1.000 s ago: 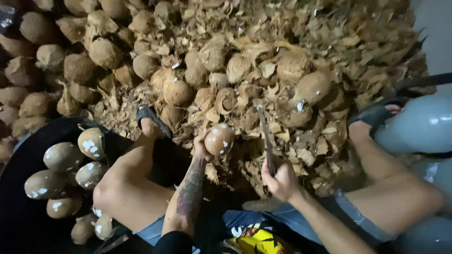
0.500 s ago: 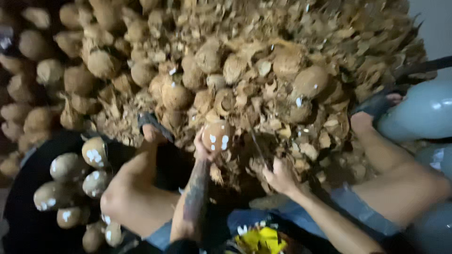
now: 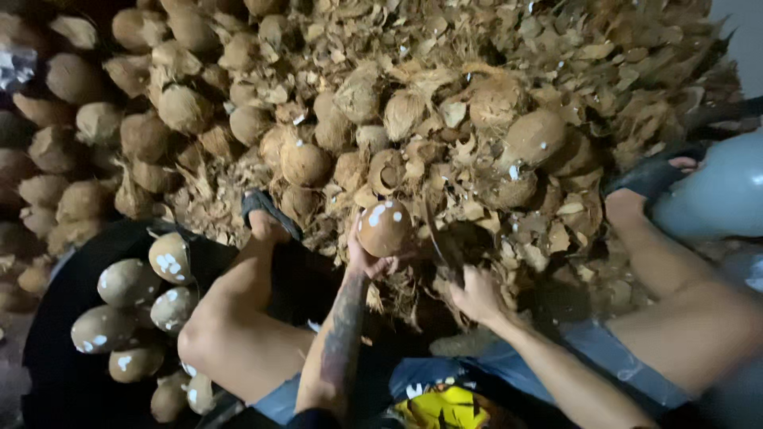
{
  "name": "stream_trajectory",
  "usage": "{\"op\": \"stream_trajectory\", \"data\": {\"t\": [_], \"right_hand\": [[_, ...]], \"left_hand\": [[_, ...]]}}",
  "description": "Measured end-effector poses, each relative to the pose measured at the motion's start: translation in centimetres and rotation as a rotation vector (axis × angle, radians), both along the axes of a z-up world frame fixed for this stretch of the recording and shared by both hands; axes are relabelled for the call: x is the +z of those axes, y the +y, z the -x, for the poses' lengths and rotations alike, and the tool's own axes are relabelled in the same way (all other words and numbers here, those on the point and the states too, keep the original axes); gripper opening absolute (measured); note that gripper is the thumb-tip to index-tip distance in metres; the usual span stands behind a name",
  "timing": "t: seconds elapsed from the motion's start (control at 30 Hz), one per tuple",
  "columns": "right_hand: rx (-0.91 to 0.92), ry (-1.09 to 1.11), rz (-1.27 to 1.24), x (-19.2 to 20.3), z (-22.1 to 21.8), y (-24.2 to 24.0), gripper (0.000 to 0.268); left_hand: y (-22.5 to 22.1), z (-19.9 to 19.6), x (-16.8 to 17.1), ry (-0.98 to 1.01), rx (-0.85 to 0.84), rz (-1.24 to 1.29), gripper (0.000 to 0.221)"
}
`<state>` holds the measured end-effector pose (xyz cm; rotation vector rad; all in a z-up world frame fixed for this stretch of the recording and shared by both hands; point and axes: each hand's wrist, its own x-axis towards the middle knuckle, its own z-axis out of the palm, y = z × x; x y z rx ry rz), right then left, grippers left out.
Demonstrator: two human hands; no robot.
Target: The person sits on the floor and uses a large knife to peel the husk off coconuts. They hold the coconut in their left hand and strike the husk with the knife in their right hand, then place the peeled coconut into a black basin.
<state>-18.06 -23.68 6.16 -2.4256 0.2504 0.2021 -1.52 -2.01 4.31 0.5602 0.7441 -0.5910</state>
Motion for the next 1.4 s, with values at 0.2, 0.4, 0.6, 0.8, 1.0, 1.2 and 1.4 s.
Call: {"op": "stream_trajectory", "data": {"t": [0.2,0.4,0.6,0.8,1.0,1.2,1.4], "right_hand": [[-0.065,-0.486,-0.358,2.6,1.4,0.7,0.018],[0.161,-0.854,-0.398,-1.8,2.2,1.6,0.03],[-0.143,0.444,-0.138,-3.6,1.1,1.0,0.044],[0.365,-0.549,-0.163,-3.9,1.6,0.1,0.092],[0.051,0.289,-0.142,-4.6,1.8,0.7,0.037],[0.227,-0.814,-0.173,-6.9,1.2,1.9,0.066],[-0.137,0.473,-0.073,-6.0,-0.8,-1.9,0.041]], "left_hand": [[-0.3,0.9,1.2,-0.088,-0.08,-0.04,0.062],[-1.6,1.3,-1.4,0.026,0.114,0.004,0.055],[-1.0,0.8,-0.8,-0.043,0.145,-0.189,0.045],[-1.4,0.6,-1.4,0.001,0.102,-0.132,0.053],[-1.4,1.0,-1.1,-0.017,0.059,-0.101,0.049],[-1.4,0.6,-1.2,-0.019,0.089,0.09,0.047],[1.0,-0.1,-0.3,-0.062,0.016,-0.098,0.055]]}}
